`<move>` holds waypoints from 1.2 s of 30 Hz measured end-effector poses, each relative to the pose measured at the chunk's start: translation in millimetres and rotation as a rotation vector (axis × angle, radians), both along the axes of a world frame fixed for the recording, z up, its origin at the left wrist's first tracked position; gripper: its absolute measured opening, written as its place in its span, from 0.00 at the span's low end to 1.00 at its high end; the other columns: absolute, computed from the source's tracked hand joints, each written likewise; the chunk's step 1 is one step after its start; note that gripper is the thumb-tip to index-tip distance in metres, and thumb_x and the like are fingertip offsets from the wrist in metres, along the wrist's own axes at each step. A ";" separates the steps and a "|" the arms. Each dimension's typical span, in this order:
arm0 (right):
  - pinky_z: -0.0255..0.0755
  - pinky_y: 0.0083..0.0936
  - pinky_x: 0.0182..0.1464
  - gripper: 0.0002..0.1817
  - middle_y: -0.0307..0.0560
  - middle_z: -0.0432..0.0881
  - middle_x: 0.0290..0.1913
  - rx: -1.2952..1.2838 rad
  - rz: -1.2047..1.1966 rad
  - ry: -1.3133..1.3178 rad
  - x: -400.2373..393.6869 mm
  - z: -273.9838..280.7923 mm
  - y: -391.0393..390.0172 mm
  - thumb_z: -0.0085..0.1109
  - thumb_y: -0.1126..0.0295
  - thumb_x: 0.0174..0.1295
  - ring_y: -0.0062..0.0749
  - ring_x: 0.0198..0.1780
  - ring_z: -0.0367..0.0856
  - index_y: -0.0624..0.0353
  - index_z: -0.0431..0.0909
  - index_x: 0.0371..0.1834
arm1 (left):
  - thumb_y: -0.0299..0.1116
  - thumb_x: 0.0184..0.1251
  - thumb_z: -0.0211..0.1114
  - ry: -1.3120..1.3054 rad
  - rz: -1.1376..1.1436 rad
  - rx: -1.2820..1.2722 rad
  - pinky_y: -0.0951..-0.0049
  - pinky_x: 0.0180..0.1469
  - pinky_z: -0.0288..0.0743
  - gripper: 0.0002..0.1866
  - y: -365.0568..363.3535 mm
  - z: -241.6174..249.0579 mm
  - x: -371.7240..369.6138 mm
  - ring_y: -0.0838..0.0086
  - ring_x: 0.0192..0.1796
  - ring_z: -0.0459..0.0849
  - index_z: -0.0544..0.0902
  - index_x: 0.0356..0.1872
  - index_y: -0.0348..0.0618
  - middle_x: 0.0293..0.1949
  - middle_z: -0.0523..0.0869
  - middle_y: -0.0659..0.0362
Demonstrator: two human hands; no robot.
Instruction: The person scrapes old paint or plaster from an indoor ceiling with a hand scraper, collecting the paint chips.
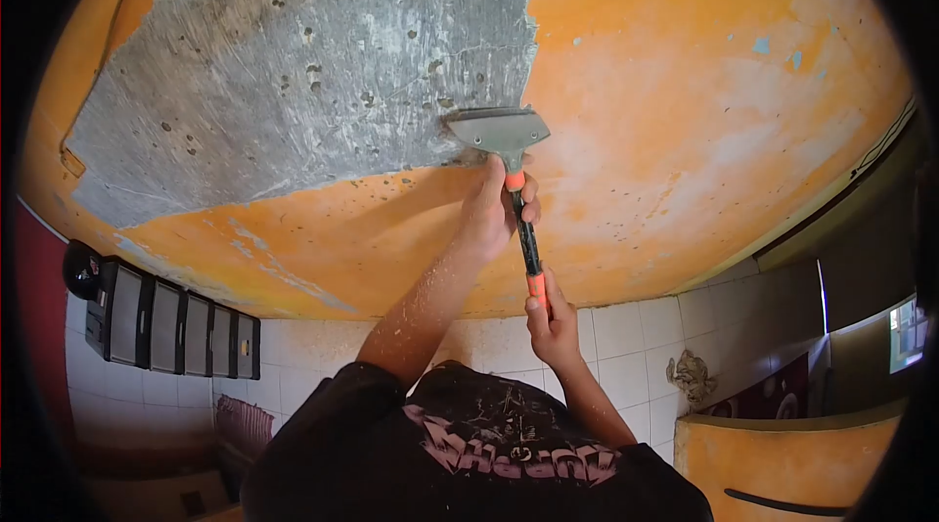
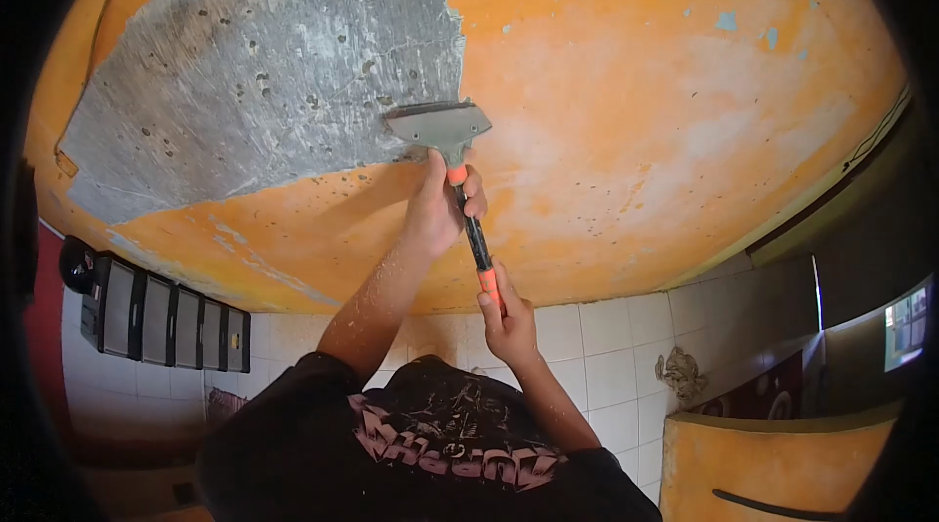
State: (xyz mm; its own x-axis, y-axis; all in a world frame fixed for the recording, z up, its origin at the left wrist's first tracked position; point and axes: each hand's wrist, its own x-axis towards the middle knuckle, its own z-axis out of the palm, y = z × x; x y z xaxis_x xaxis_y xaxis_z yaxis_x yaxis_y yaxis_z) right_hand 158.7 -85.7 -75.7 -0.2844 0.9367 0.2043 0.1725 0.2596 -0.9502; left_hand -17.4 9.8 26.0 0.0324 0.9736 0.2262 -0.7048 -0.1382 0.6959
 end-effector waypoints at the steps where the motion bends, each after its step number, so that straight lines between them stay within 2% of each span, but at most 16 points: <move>1: 0.66 0.21 0.28 0.28 0.39 0.72 0.21 -0.008 0.000 0.010 -1.6 -1.0 -4.0 0.55 0.67 0.73 0.19 0.23 0.71 0.61 0.64 0.75 | 0.64 0.76 0.47 0.038 -0.027 0.001 0.67 0.36 0.70 0.26 -2.2 0.2 -0.4 0.74 0.27 0.74 0.73 0.53 0.52 0.29 0.74 0.63; 3: 0.66 0.21 0.27 0.29 0.39 0.70 0.21 0.046 -0.012 0.001 -2.5 -21.0 -7.9 0.55 0.67 0.73 0.19 0.22 0.70 0.61 0.63 0.75 | 0.64 0.76 0.47 -0.016 -0.038 -0.097 0.67 0.35 0.71 0.26 -11.8 -23.2 -0.4 0.73 0.28 0.74 0.73 0.53 0.52 0.29 0.75 0.63; 5: 0.66 0.21 0.28 0.29 0.39 0.70 0.21 -0.068 0.027 -0.028 6.2 -38.6 -17.4 0.55 0.67 0.73 0.19 0.22 0.70 0.61 0.62 0.76 | 0.64 0.76 0.47 -0.039 -0.031 -0.135 0.66 0.35 0.71 0.26 -18.6 -60.3 0.4 0.72 0.28 0.74 0.73 0.52 0.52 0.29 0.74 0.63; 6: 0.66 0.21 0.28 0.29 0.38 0.70 0.21 -0.128 0.047 -0.040 7.2 -39.3 -17.0 0.55 0.67 0.73 0.19 0.22 0.69 0.61 0.62 0.76 | 0.63 0.77 0.47 -0.050 -0.044 -0.116 0.65 0.35 0.71 0.26 -14.8 -58.6 -0.3 0.72 0.28 0.75 0.73 0.52 0.50 0.29 0.74 0.62; 8: 0.66 0.21 0.28 0.29 0.38 0.70 0.21 -0.052 0.041 -0.004 5.9 -38.5 -8.6 0.55 0.68 0.73 0.19 0.22 0.69 0.60 0.62 0.76 | 0.61 0.78 0.47 -0.077 -0.064 -0.096 0.63 0.36 0.72 0.26 -9.7 -56.6 -0.3 0.70 0.28 0.75 0.74 0.52 0.48 0.29 0.75 0.61; 10: 0.66 0.21 0.27 0.29 0.38 0.70 0.21 0.032 0.025 0.045 -0.2 -19.5 3.7 0.55 0.68 0.73 0.19 0.22 0.69 0.60 0.62 0.76 | 0.61 0.78 0.47 -0.060 -0.068 -0.054 0.63 0.36 0.72 0.25 -2.2 -34.2 -3.5 0.70 0.27 0.75 0.74 0.49 0.48 0.29 0.75 0.61; 12: 0.65 0.19 0.27 0.30 0.37 0.70 0.22 -0.035 0.043 0.024 0.1 -12.9 -1.5 0.53 0.68 0.73 0.17 0.22 0.68 0.59 0.60 0.77 | 0.60 0.78 0.47 0.010 -0.023 -0.039 0.64 0.36 0.72 0.25 -3.6 -12.3 -0.8 0.70 0.28 0.75 0.74 0.48 0.48 0.29 0.75 0.61; 14: 0.64 0.16 0.26 0.30 0.32 0.71 0.24 0.022 0.055 -0.015 2.2 -26.3 -4.7 0.50 0.69 0.75 0.13 0.23 0.67 0.58 0.58 0.79 | 0.62 0.77 0.48 -0.005 -0.025 -0.079 0.65 0.36 0.72 0.26 -7.4 -33.4 -2.2 0.71 0.28 0.75 0.74 0.51 0.49 0.29 0.75 0.61; 17: 0.64 0.17 0.26 0.30 0.32 0.70 0.23 -0.066 0.063 -0.078 8.2 -42.5 -16.6 0.50 0.68 0.75 0.13 0.22 0.67 0.59 0.58 0.78 | 0.64 0.76 0.48 -0.027 -0.037 -0.157 0.67 0.37 0.71 0.28 -16.8 -66.0 0.1 0.72 0.28 0.74 0.73 0.55 0.51 0.29 0.75 0.62; 20: 0.65 0.17 0.26 0.30 0.32 0.71 0.23 0.057 0.034 -0.044 3.0 -21.0 -2.0 0.50 0.68 0.75 0.14 0.22 0.67 0.59 0.58 0.78 | 0.64 0.76 0.47 -0.026 -0.069 -0.107 0.66 0.37 0.71 0.27 -6.0 -34.8 -0.8 0.72 0.28 0.75 0.72 0.55 0.51 0.30 0.75 0.62; 23: 0.65 0.17 0.26 0.30 0.32 0.71 0.25 -0.041 0.057 0.037 -3.8 5.9 -2.2 0.51 0.67 0.75 0.14 0.22 0.67 0.60 0.58 0.78 | 0.64 0.76 0.47 0.086 -0.048 0.036 0.66 0.36 0.72 0.27 3.6 3.1 -6.2 0.71 0.28 0.75 0.71 0.55 0.51 0.30 0.75 0.61; 25: 0.64 0.16 0.25 0.31 0.31 0.71 0.25 0.011 0.048 0.056 -7.5 -1.8 -5.5 0.51 0.65 0.75 0.13 0.22 0.66 0.60 0.57 0.78 | 0.64 0.76 0.47 0.056 -0.047 -0.034 0.66 0.36 0.72 0.27 -3.7 -9.3 -8.1 0.71 0.28 0.75 0.71 0.55 0.51 0.30 0.75 0.61; 29: 0.64 0.17 0.26 0.31 0.33 0.71 0.25 -0.102 0.081 0.017 1.1 -27.9 -14.8 0.52 0.66 0.75 0.15 0.22 0.67 0.60 0.57 0.78 | 0.61 0.78 0.48 -0.042 -0.066 -0.104 0.64 0.35 0.72 0.26 -11.6 -46.9 -5.8 0.68 0.27 0.76 0.72 0.55 0.49 0.30 0.76 0.59; 31: 0.66 0.19 0.29 0.30 0.36 0.71 0.21 -0.074 0.032 0.033 0.1 -20.1 -10.3 0.54 0.66 0.74 0.19 0.23 0.70 0.60 0.61 0.77 | 0.59 0.78 0.48 -0.105 -0.077 -0.135 0.64 0.34 0.72 0.25 -7.3 -35.7 -2.9 0.67 0.26 0.76 0.73 0.55 0.47 0.29 0.77 0.59; 34: 0.66 0.19 0.29 0.30 0.37 0.72 0.21 -0.115 0.024 0.098 -6.0 -9.4 -3.9 0.54 0.66 0.74 0.19 0.23 0.70 0.60 0.61 0.77 | 0.64 0.77 0.46 0.098 -0.063 -0.005 0.64 0.37 0.71 0.28 2.7 -20.2 -5.5 0.70 0.29 0.76 0.73 0.55 0.50 0.31 0.75 0.61; 36: 0.67 0.20 0.29 0.30 0.38 0.72 0.21 -0.055 0.028 0.056 -5.0 -17.4 -4.9 0.54 0.66 0.74 0.19 0.23 0.70 0.60 0.61 0.77 | 0.63 0.77 0.46 0.065 -0.050 -0.067 0.63 0.37 0.72 0.28 -4.3 -27.2 -5.8 0.70 0.29 0.76 0.73 0.55 0.50 0.30 0.76 0.61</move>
